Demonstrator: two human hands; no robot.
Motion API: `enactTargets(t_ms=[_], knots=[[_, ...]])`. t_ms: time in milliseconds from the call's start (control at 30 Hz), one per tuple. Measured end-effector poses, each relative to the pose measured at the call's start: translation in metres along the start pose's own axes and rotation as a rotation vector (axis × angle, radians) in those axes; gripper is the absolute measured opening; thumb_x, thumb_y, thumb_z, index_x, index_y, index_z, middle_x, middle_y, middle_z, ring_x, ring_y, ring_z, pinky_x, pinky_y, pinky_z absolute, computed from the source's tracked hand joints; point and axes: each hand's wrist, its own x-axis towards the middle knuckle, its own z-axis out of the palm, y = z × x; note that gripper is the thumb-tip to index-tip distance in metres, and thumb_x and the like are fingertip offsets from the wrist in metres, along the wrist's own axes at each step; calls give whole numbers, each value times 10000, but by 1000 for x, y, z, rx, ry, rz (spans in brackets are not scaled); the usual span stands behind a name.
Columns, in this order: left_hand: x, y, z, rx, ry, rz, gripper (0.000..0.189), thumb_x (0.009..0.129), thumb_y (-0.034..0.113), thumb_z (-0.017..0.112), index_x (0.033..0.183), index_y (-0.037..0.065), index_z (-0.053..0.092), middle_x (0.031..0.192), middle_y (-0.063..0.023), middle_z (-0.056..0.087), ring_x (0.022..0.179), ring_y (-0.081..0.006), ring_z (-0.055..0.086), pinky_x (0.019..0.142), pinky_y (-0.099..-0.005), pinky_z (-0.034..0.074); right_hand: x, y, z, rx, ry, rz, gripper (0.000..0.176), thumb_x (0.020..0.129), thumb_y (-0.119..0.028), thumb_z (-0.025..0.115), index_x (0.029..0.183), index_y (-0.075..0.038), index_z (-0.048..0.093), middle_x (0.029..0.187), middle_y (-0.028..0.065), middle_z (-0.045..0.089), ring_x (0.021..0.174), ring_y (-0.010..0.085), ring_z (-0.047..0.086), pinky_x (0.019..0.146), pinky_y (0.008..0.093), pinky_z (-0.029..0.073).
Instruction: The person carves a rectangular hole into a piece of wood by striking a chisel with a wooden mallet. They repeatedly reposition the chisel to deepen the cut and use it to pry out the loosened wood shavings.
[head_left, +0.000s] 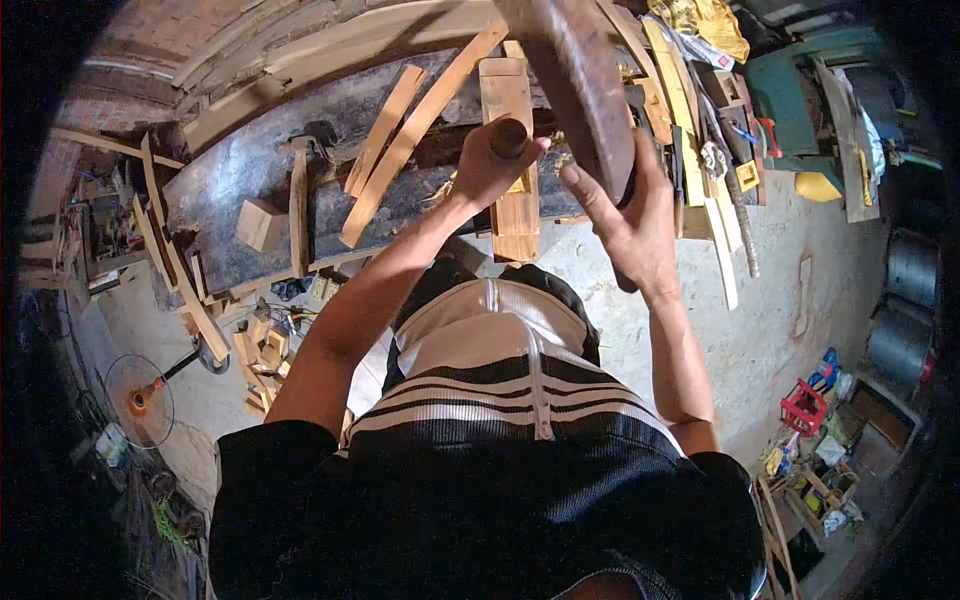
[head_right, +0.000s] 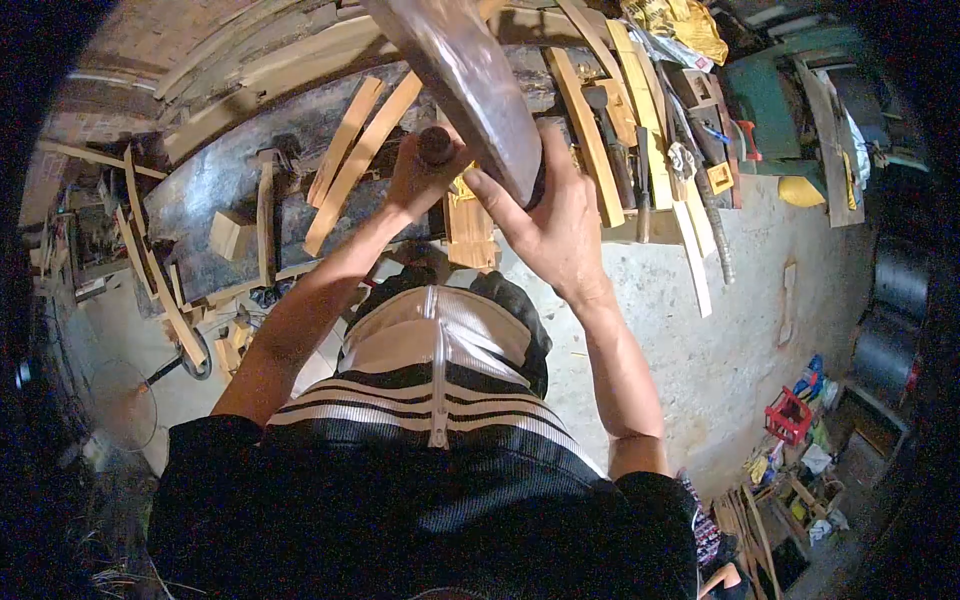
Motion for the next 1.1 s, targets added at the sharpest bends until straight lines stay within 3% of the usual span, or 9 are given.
enactTargets(t_ms=[133, 233, 467, 533, 600, 667, 733, 1000, 1100], knots=[[-8, 2, -1, -30, -52, 44, 263, 844, 250, 746, 836, 28, 605, 696, -35, 607, 658, -107, 541, 636, -292, 459, 6, -21, -1, -165, -3, -148, 518, 829, -358, 741, 1095, 2, 480, 771, 222, 670, 686, 372, 699, 599, 417, 539], [-16, -6, 4, -52, -50, -90, 263, 842, 191, 731, 1041, 33, 663, 960, -113, 719, 942, -174, 672, 825, -327, 526, 7, 7, 0, -510, -308, -58, 514, 835, -378, 717, 1112, -12, 487, 620, 193, 632, 597, 383, 669, 556, 457, 525], [-14, 3, -7, -59, -43, 61, 189, 824, 122, 709, 963, 12, 644, 825, -43, 707, 806, -101, 643, 768, -300, 515, 5, -21, 6, -231, -78, -160, 513, 841, -376, 713, 1105, -5, 476, 644, 230, 630, 610, 414, 658, 563, 461, 536], [-17, 7, -4, -65, 6, 111, 168, 812, 109, 715, 925, 13, 638, 766, -15, 674, 765, -120, 635, 758, -298, 514, 5, -4, 9, -484, -298, -16, 515, 840, -375, 713, 1107, -10, 466, 649, 249, 626, 622, 428, 657, 572, 481, 535], [-13, 3, 5, -203, 159, 58, 160, 806, 98, 719, 926, 12, 656, 774, -23, 686, 767, -131, 643, 774, -297, 517, 3, 11, 10, -512, -340, -1, 510, 840, -387, 707, 1088, -9, 473, 667, 254, 631, 661, 444, 659, 591, 488, 535], [-15, 6, 2, -1283, 214, -458, 135, 801, 76, 723, 901, 8, 663, 806, -25, 701, 735, -151, 648, 740, -321, 530, 0, 11, 11, -424, -313, 71, 526, 842, -395, 701, 1107, 4, 485, 700, 257, 642, 724, 460, 658, 633, 492, 535], [-17, -8, -10, -300, 156, -262, 113, 822, 126, 749, 823, 45, 671, 701, 7, 650, 626, -97, 609, 552, -289, 490, -10, 33, 15, -415, -272, 57, 571, 842, -415, 703, 1146, 23, 499, 726, 254, 650, 754, 443, 669, 666, 474, 533], [15, -17, -25, -521, 304, -240, 189, 824, 168, 765, 771, 64, 617, 693, 15, 624, 605, -76, 552, 567, -254, 419, -28, 49, 1, -209, -150, 313, 620, 863, -414, 698, 1209, 67, 515, 773, 188, 679, 706, 230, 674, 656, 346, 514], [11, -8, -19, -367, 208, -221, 131, 844, 72, 697, 829, 87, 568, 809, 8, 599, 701, -95, 553, 639, -275, 444, -36, 59, -4, -208, -167, 407, 640, 854, -406, 722, 1213, 72, 492, 701, 87, 598, 484, 117, 524, 431, 277, 429]])
